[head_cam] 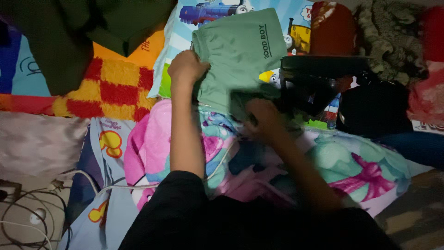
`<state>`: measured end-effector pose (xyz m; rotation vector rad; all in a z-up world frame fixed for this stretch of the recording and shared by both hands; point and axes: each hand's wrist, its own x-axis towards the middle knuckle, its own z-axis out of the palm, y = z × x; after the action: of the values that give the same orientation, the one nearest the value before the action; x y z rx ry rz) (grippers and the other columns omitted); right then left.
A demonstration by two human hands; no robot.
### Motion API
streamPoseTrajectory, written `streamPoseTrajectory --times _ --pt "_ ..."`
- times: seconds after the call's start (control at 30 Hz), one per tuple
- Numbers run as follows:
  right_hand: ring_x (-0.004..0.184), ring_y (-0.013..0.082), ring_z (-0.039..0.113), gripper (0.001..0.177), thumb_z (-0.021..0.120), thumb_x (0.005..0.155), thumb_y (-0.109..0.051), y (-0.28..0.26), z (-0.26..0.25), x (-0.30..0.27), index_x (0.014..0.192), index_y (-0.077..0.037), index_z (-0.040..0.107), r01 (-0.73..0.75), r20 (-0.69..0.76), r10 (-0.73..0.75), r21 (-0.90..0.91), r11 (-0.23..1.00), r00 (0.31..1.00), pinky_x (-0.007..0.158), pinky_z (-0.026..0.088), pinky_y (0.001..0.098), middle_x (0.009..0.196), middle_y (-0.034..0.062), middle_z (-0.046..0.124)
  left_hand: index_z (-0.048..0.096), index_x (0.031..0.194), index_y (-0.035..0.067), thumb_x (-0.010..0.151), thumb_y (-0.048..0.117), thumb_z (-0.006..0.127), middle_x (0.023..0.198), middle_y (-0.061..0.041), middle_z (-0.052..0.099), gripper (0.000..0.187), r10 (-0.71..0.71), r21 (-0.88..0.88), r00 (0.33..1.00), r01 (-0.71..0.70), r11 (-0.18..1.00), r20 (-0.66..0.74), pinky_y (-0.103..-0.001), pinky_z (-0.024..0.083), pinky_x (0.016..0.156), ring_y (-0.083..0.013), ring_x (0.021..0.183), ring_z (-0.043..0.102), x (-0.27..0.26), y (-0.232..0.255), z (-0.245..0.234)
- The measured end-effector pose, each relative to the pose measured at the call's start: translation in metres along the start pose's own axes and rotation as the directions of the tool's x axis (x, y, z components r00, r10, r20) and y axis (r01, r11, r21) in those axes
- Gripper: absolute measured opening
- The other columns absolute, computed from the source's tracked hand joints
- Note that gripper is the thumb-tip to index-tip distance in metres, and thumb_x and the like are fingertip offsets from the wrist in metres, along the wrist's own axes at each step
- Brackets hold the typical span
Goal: The person irons green and red garments on a bed surface, folding each piece after pressing it.
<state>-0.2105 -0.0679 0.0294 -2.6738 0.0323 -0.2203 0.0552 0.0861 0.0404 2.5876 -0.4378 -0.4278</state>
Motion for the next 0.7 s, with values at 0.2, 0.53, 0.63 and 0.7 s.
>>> streamPoseTrajectory --times 0.2,0.53,0.63,0.7 --pt "0.105 0.0390 0.062 0.029 0.075 0.073 -0.018 0.004 -0.013 0.000 0.095 -0.007 0.060 0.204 -0.085 -0.197 0.082 0.976 0.977 0.090 0.048 0.0482 0.110 0.0165 0.066 0.067 0.100 0.006 0.083 0.037 0.074 0.095 -0.017 0.075 0.036 0.069 -0.316 0.971 -0.142 0.938 -0.230 -0.048 0.055 0.081 -0.0386 0.094 0.071 0.018 -0.023 0.010" --pt "0.096 0.0424 0.064 0.012 0.063 0.100 -0.018 0.030 0.009 0.010 0.103 -0.006 0.068 0.030 -0.147 -0.033 -0.021 0.999 0.989 0.082 0.050 0.0527 0.100 0.0188 0.068 0.038 0.156 0.014 0.086 0.054 0.083 0.132 -0.028 0.062 0.092 0.245 -0.284 0.966 -0.259 0.923 -0.085 -0.047 0.048 0.094 -0.0444 0.116 0.062 -0.013 -0.036 -0.024" --pt "0.097 0.0380 0.068 0.015 0.058 0.108 -0.017 0.021 -0.011 0.033 0.110 -0.005 0.068 0.089 -0.326 -0.034 0.154 0.984 0.945 0.085 0.055 0.0461 0.102 0.0184 0.067 0.040 0.157 0.022 0.080 0.062 0.076 0.126 -0.022 0.069 0.093 0.142 -0.258 0.984 -0.112 0.960 0.103 -0.044 0.051 0.098 -0.0379 0.116 0.067 -0.024 -0.030 -0.037" --pt "0.094 0.0369 0.068 0.016 0.057 0.107 -0.016 0.009 -0.034 0.050 0.107 -0.004 0.067 0.058 -0.369 0.013 0.182 0.982 0.929 0.084 0.055 0.0453 0.102 0.0182 0.067 0.050 0.155 0.018 0.087 0.063 0.077 0.147 -0.021 0.058 0.086 0.333 -0.214 0.942 -0.332 0.919 -0.035 -0.040 0.050 0.108 -0.0369 0.131 0.061 -0.029 -0.030 -0.044"
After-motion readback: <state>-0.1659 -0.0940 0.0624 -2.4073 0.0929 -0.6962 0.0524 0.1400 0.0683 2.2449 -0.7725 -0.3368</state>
